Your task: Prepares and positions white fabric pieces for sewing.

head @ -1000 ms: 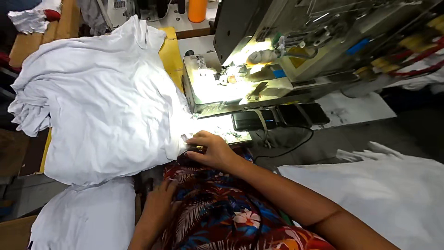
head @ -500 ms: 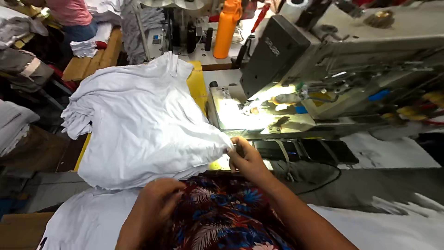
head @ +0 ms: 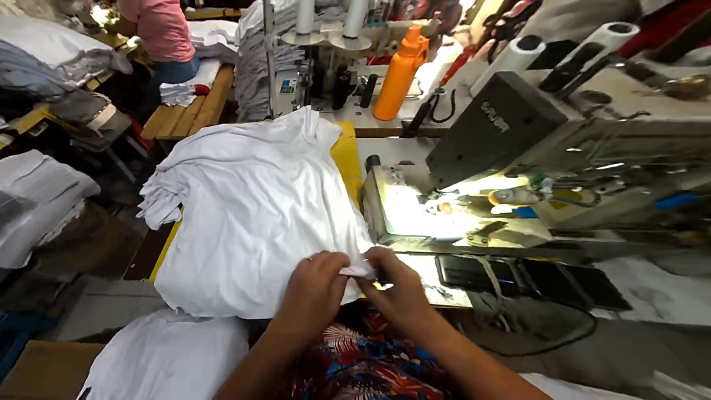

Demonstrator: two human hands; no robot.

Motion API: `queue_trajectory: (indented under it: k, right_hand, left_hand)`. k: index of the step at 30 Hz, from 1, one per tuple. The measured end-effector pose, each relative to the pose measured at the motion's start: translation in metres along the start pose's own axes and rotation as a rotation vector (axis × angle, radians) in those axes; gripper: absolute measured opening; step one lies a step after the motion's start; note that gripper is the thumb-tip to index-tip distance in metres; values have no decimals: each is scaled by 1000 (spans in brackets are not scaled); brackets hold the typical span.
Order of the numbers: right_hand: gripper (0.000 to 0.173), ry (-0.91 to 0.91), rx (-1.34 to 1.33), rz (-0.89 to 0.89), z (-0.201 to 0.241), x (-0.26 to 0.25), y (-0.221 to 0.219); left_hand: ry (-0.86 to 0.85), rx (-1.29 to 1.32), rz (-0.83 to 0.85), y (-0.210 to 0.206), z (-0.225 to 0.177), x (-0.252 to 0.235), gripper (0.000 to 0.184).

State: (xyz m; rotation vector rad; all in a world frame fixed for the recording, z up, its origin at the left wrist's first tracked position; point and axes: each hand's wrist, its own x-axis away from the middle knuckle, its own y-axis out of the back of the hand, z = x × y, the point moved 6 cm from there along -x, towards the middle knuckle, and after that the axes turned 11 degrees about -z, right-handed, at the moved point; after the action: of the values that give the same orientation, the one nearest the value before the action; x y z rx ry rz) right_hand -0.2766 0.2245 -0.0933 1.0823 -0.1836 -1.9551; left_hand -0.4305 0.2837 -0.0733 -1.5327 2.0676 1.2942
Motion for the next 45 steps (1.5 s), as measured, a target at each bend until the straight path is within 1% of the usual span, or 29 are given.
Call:
queue_trajectory:
  k: [1, 3, 5, 6, 8, 9, 11, 13, 14, 15, 16, 17, 20, 23, 25, 27, 28, 30, 31, 33, 35, 36, 38, 40, 41, 42, 43, 44, 45]
  right_hand:
    - [24, 40, 102, 9, -7, 2, -15]
    - [17, 80, 174, -25, -21, -1, -35]
    - [12, 134, 59, -125, -18, -14, -29]
    - [11, 177, -19, -165, -13, -17, -20]
    - [11, 279, -41, -194, -13, -14, -6]
    - [19, 328, 8, -175, -22, -7, -6]
    - [31, 393, 133, -16, -53, 18, -19]
    - [38, 371, 137, 158, -81, 46, -29]
    - [34, 323, 92, 198, -88, 54, -28]
    - [25, 260, 30, 217, -91, 58, -26]
    - [15, 189, -27, 224, -93, 60, -23]
    - [10, 116, -76, 219, -94, 61, -22]
    - [21, -44, -136, 190, -97, 60, -21]
    - [21, -143, -99, 147, -99, 56, -24]
    - [25, -179, -56, 102, -100, 55, -25]
    - [27, -156, 35, 73, -99, 53, -25]
    - [26, -107, 109, 67, -96, 52, -25]
    - [15, 61, 238, 92, -87, 51, -25]
    - [14, 142, 237, 139, -81, 51, -26]
    - [38, 238, 167, 288, -71, 51, -31]
    - [42, 233, 118, 380, -69, 50, -39]
    - [38, 231, 103, 354, -69, 50, -42]
    - [29, 230, 90, 215, -71, 47, -53]
    - [21, 176, 32, 130, -73, 39, -60]
    - [18, 136, -46, 121, -69, 31, -57]
    - [20, 106, -148, 120, -59, 23, -48]
    - [17, 91, -265, 134, -44, 15, -33]
    - [11, 87, -395, 157, -25, 9, -14]
    - [13, 90, -537, 204, -6, 5, 8]
  left_hand:
    - [-87, -178, -70, 3, 6, -1, 14]
    - [-181, -419, -288, 33, 18, -10, 20]
    - [-210, -436, -448, 75, 25, -20, 17]
    - [-225, -390, -463, 89, 29, -20, 16]
    - [-246, -259, -387, 94, 47, -10, 17]
    - [-245, -212, -315, 86, 62, 1, 21]
    - [-186, -208, -117, 58, 98, 31, 29]
    - [-108, -183, 67, 28, 124, 62, 32]
    - [-74, -155, 129, 17, 132, 74, 32]
    - [-39, -125, 164, 11, 137, 82, 30]
    - [-1, -103, 172, 9, 138, 85, 28]
    - [38, -87, 160, 9, 138, 85, 28]
    - [146, -77, 91, 8, 138, 78, 34]
    - [197, -146, 63, 5, 137, 70, 35]
    - [203, -190, 46, 2, 136, 68, 34]
    - [197, -223, 44, 0, 136, 68, 35]
    - [185, -236, 50, 0, 135, 68, 34]
    - [123, -264, 65, -1, 132, 69, 27]
    - [86, -252, 81, 0, 132, 70, 24]
    - [45, -207, 145, 2, 133, 74, 27]
    - [28, -220, 169, 3, 133, 77, 30]
    - [12, -224, 140, 3, 132, 76, 29]
    - [-5, -196, 61, 3, 126, 60, 28]
    - [-1, -36, 19, 5, 102, 21, 29]
    - [-8, 82, 8, 8, 80, -3, 29]
    - [-28, 202, 1, 12, 53, -27, 27]
    - [-63, 300, 1, 18, 20, -48, 25]
    - [-125, 364, 9, 25, -14, -67, 22]
    - [-204, 403, 8, 32, -45, -82, 20]
